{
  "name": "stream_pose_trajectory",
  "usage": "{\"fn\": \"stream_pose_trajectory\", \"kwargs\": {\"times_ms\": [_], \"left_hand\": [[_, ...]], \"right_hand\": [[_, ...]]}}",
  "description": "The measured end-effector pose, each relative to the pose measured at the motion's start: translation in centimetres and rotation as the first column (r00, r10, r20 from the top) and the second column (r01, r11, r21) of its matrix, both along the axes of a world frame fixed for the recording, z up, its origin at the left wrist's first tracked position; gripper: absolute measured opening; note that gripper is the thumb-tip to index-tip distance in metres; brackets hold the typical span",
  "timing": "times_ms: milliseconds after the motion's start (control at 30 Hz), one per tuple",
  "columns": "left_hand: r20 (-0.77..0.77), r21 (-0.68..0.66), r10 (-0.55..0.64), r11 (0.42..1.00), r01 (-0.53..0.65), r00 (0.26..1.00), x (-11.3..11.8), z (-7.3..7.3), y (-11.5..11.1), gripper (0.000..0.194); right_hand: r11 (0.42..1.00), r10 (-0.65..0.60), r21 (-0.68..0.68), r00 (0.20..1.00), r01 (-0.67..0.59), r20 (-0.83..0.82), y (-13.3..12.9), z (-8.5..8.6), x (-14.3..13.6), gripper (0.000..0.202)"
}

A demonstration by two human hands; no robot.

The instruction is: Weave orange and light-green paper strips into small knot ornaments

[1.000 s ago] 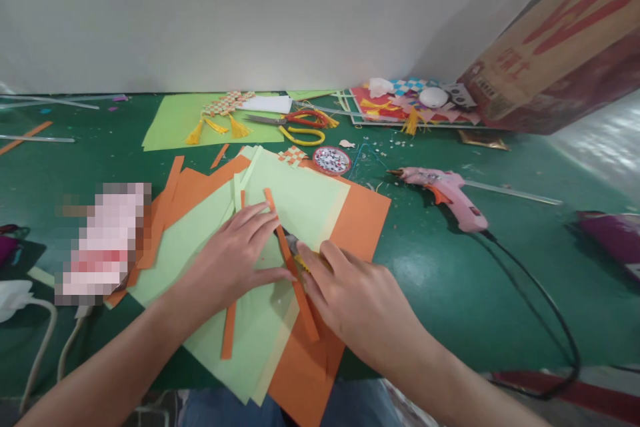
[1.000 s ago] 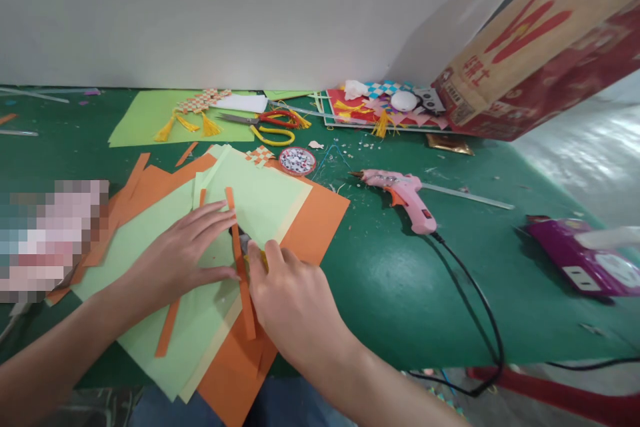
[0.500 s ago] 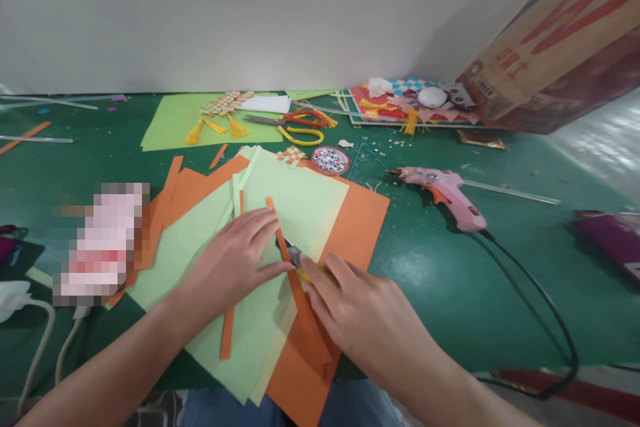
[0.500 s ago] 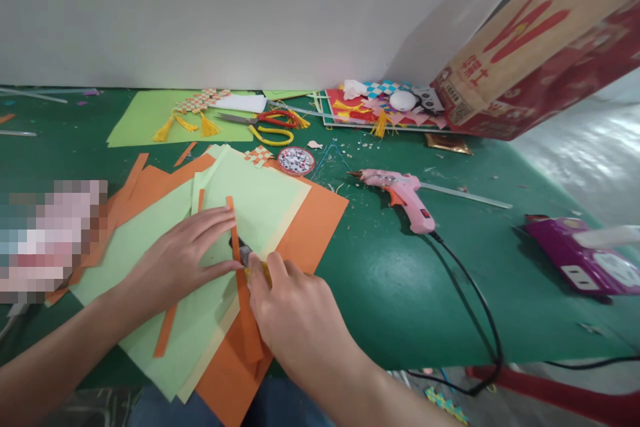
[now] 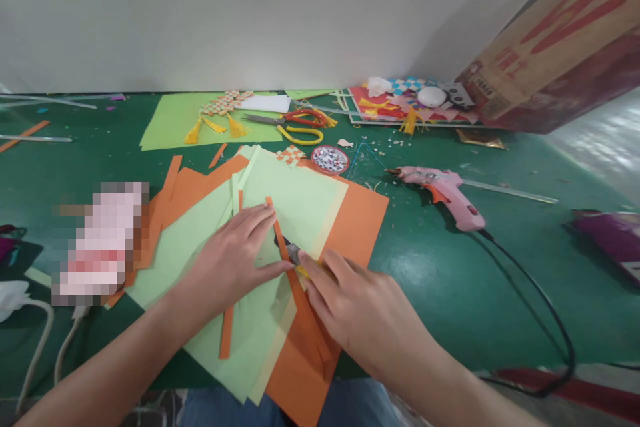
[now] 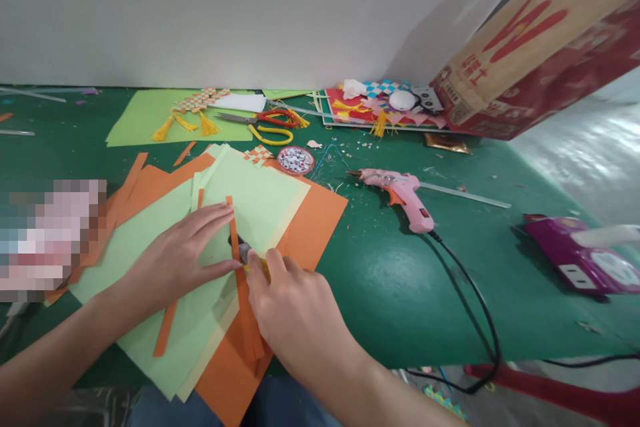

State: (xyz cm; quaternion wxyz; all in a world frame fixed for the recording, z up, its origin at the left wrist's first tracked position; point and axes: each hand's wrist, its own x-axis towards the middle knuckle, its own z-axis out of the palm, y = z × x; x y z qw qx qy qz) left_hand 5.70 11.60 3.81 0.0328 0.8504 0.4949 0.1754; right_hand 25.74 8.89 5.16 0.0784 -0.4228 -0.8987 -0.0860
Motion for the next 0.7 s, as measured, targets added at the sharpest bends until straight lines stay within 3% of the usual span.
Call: {"fn": "stream_pose_trajectory", "kwargs": {"times_ms": [300,500,700], "left_hand": [[-0.059,0.043,-0.026,0.999,0.029,0.998,-0.10,0.00,0.06,0.068],[-0.068,0.061,-0.045,0.997,0.049,0.997,0.29,0.37,0.07,0.047],[-0.088,0.095,-0.026,0.995,0.034,0.996,0.43,0.07,0.05,0.039]], "right_hand": [[0.999,0.030,0.043,0.998,-0.028,-0.050,-0.16,-0.24,0.40,0.031],[0.998,0.037,0.046,0.997,-0.033,-0.072,-0.18,-0.22,0.44,0.029],[0.999,0.042,0.017,0.998,-0.041,-0.047,-0.16,-0.17,0.45,0.030]]}}
